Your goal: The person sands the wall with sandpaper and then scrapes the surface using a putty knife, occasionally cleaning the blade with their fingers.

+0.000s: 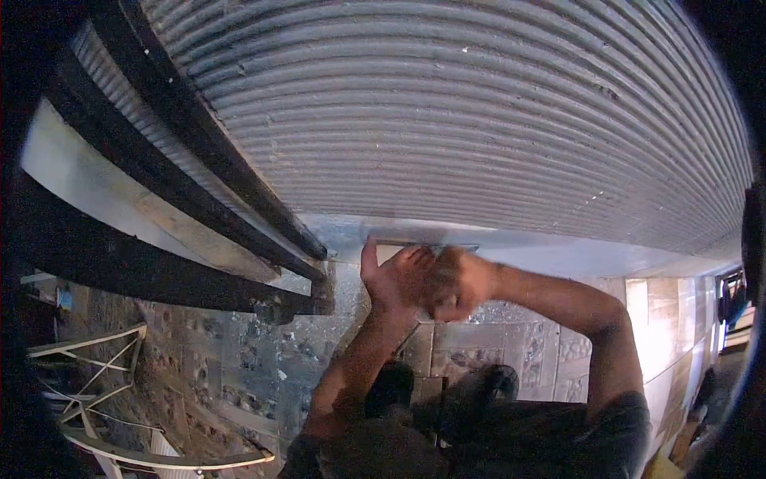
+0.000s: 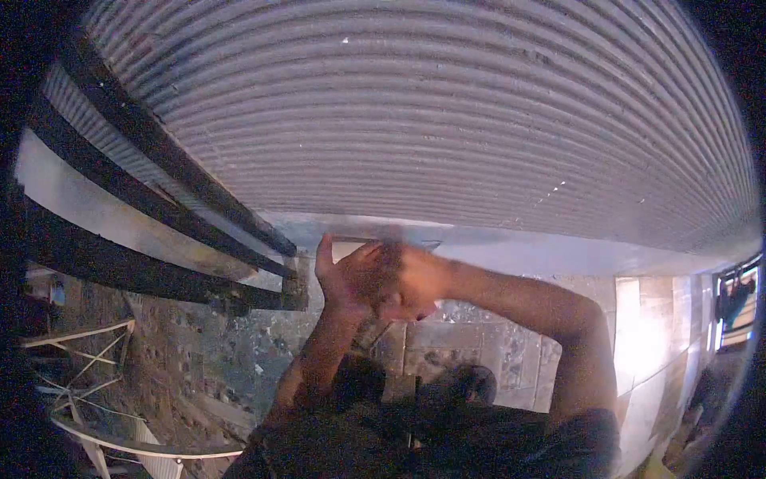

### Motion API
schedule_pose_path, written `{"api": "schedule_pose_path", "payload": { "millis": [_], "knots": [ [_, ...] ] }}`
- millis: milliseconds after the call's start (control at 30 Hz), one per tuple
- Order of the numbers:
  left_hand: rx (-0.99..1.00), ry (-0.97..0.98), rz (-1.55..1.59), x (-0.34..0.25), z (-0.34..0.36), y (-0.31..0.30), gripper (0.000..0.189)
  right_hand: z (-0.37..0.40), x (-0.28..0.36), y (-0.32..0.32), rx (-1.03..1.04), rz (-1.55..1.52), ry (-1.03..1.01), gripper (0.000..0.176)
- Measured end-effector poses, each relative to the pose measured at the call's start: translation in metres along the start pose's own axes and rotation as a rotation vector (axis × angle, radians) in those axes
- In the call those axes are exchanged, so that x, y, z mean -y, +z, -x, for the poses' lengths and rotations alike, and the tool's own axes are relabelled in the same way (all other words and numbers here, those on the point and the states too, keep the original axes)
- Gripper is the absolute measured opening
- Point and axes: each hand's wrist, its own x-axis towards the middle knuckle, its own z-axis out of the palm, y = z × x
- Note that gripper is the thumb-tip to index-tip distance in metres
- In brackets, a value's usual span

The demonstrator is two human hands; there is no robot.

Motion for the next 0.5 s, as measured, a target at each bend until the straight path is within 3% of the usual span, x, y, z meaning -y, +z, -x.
{"api": "schedule_pose_path", "payload": {
  "millis": [100,133,167,200,267,367,500],
  "knots": [
    [-0.043,0.036,0.007,0.003,-0.004,-0.008,0.090,-0.013,0.027,0.006,-0.128,0.114,-0.159,0.012],
    [0.102,0.013,0.030,0.001,-0.004,-0.017,0.089,-0.019,0.037,0.005,-0.235,0.171,-0.252,0.013],
    [0.248,-0.012,0.051,0.001,-0.005,-0.018,0.088,-0.017,0.039,0.006,-0.159,0.070,-0.255,0.014],
    [0.249,-0.025,0.049,0.003,-0.007,-0.017,0.088,-0.015,0.042,0.008,-0.165,0.076,-0.244,0.014],
    [-0.055,0.150,-0.124,0.010,-0.008,-0.014,0.087,-0.015,0.051,0.009,-0.131,-0.055,-0.252,0.016],
    [0.002,0.094,0.062,0.006,-0.004,-0.008,0.088,-0.017,0.057,0.003,-0.135,0.037,-0.215,0.020],
    [0.035,0.050,0.046,0.002,-0.003,-0.014,0.089,-0.015,0.047,0.004,-0.179,0.042,-0.234,0.024]
  ]
}}
